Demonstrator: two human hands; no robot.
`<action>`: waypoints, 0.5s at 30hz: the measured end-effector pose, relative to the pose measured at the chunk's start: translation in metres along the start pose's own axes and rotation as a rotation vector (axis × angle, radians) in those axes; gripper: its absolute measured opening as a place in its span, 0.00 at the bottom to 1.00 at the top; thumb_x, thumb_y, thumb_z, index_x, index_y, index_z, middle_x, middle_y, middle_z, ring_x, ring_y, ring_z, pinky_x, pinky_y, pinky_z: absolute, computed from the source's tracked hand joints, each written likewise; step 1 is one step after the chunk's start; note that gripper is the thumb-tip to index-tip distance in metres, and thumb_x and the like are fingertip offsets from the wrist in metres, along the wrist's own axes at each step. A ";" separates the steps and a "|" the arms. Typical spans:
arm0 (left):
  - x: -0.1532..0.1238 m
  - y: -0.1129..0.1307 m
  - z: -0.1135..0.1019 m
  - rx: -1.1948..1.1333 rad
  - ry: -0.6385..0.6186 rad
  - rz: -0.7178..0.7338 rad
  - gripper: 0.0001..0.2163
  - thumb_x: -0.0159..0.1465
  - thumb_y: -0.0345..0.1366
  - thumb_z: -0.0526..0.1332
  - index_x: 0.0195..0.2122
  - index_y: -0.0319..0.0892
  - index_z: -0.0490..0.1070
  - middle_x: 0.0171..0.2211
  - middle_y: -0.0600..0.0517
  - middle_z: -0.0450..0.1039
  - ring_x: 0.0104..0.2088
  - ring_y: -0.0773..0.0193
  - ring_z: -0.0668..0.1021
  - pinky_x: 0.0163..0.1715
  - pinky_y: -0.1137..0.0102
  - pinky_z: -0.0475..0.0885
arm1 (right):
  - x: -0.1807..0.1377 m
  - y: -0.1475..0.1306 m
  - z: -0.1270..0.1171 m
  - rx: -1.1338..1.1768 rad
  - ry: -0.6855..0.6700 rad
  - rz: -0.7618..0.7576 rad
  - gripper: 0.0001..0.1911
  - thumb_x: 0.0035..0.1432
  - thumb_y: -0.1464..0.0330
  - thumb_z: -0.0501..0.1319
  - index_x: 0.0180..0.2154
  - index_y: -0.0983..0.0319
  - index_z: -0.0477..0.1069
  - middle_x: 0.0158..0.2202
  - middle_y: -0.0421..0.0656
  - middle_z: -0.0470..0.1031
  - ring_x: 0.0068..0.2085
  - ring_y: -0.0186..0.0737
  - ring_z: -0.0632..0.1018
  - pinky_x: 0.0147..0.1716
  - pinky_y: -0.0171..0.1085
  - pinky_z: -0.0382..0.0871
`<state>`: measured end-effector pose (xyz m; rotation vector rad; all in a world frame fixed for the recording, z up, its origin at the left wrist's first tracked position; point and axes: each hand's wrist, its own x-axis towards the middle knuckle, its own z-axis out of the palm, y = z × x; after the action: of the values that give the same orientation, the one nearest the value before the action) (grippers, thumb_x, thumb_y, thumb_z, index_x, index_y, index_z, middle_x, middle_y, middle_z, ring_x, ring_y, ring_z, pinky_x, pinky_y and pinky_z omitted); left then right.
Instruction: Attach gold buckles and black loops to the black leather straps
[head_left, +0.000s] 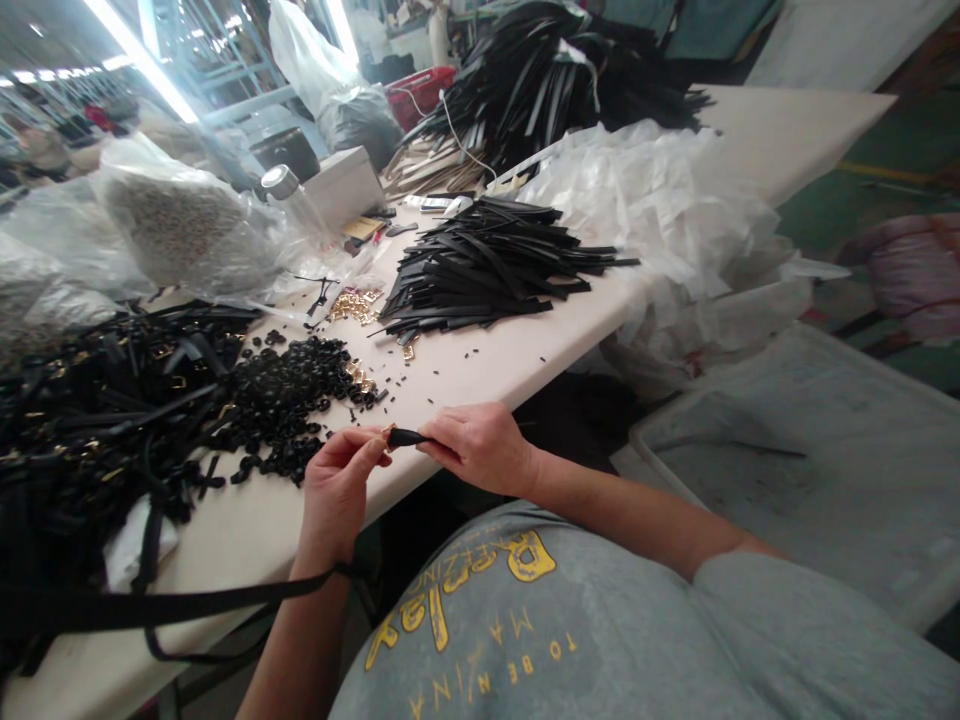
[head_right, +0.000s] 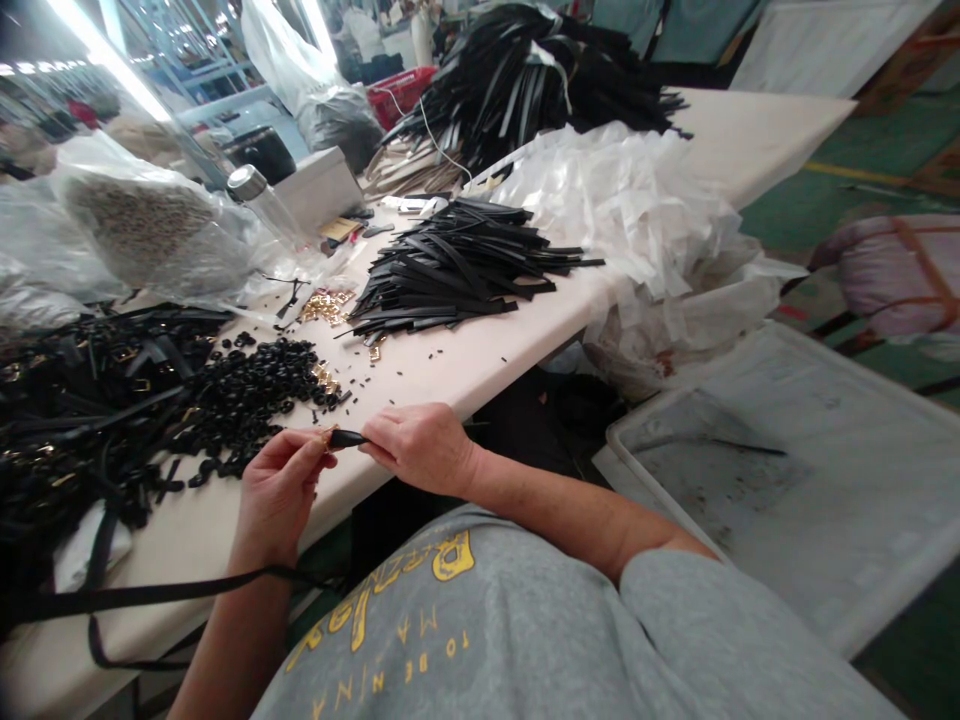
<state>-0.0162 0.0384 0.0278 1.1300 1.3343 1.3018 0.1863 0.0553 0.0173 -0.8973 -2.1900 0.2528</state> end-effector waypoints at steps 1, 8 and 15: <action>-0.001 0.001 0.000 0.049 -0.001 0.033 0.09 0.53 0.39 0.72 0.24 0.41 0.75 0.33 0.51 0.78 0.31 0.66 0.77 0.30 0.74 0.74 | 0.000 0.000 0.000 -0.011 -0.003 -0.012 0.15 0.70 0.64 0.52 0.33 0.63 0.71 0.29 0.42 0.76 0.31 0.36 0.74 0.31 0.35 0.59; -0.003 0.003 0.003 0.114 -0.022 0.115 0.06 0.52 0.36 0.72 0.27 0.42 0.78 0.34 0.52 0.78 0.29 0.68 0.76 0.29 0.74 0.74 | -0.002 0.001 0.003 -0.019 -0.004 -0.025 0.16 0.71 0.63 0.51 0.33 0.62 0.70 0.29 0.41 0.76 0.32 0.36 0.74 0.31 0.35 0.60; -0.004 0.002 0.008 0.145 -0.051 0.095 0.06 0.52 0.36 0.72 0.27 0.42 0.77 0.33 0.51 0.79 0.27 0.68 0.76 0.29 0.74 0.74 | -0.003 0.003 0.005 -0.020 -0.008 -0.020 0.14 0.70 0.64 0.52 0.34 0.62 0.70 0.30 0.41 0.76 0.32 0.35 0.75 0.32 0.34 0.59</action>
<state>-0.0076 0.0362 0.0302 1.3311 1.3693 1.2513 0.1854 0.0562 0.0107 -0.8858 -2.2118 0.2258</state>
